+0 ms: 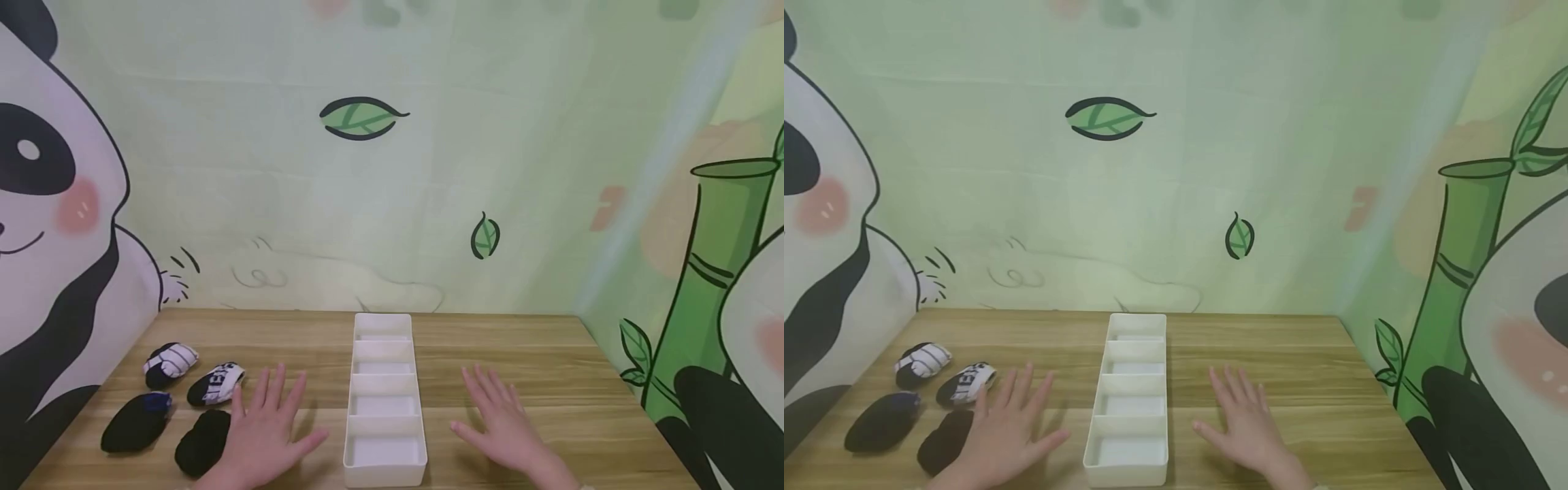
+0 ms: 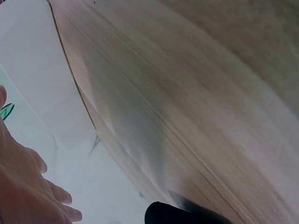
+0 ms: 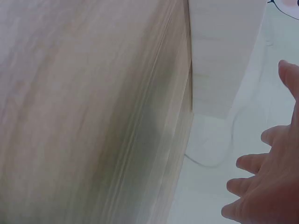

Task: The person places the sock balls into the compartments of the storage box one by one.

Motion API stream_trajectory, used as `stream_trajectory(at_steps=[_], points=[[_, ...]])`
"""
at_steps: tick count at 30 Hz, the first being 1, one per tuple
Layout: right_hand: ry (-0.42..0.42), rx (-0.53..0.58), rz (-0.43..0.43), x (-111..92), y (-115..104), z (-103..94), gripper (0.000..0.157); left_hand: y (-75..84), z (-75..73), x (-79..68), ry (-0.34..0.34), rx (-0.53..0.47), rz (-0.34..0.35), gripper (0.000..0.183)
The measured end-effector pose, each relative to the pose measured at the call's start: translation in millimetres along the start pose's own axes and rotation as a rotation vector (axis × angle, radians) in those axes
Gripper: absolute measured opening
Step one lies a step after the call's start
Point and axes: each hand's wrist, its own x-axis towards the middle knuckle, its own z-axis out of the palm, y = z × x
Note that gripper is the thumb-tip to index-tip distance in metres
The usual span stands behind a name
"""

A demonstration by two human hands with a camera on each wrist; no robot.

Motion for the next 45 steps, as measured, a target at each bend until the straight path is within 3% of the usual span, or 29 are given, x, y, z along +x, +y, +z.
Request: stream_trajectory(at_steps=[8, 17, 26, 33, 45], points=[[-0.004, 0.184, 0.005, 0, -2, 2.3, 0.087, -2.9, -0.5, -1.4, 0.037, 0.001, -0.002, 0.101], [-0.075, 0.428, 0.123, 0, -6, 11.0, 0.087, -19.8, -5.0, -5.1, 0.115, -0.014, 0.019, 0.096], [-0.100, 0.580, 0.119, 2, -14, 18.1, 0.086, -38.8, -12.9, -14.1, 0.084, -0.044, -0.039, 0.100], [-0.144, 0.698, 0.089, 4, -17, 23.5, 0.085, -53.0, -15.4, -20.1, 0.116, -0.132, -0.053, 0.104], [-0.241, 0.931, 0.056, 7, -22, 31.1, 0.083, -76.4, -22.8, -31.6, 0.049, -0.249, -0.143, 0.105]])
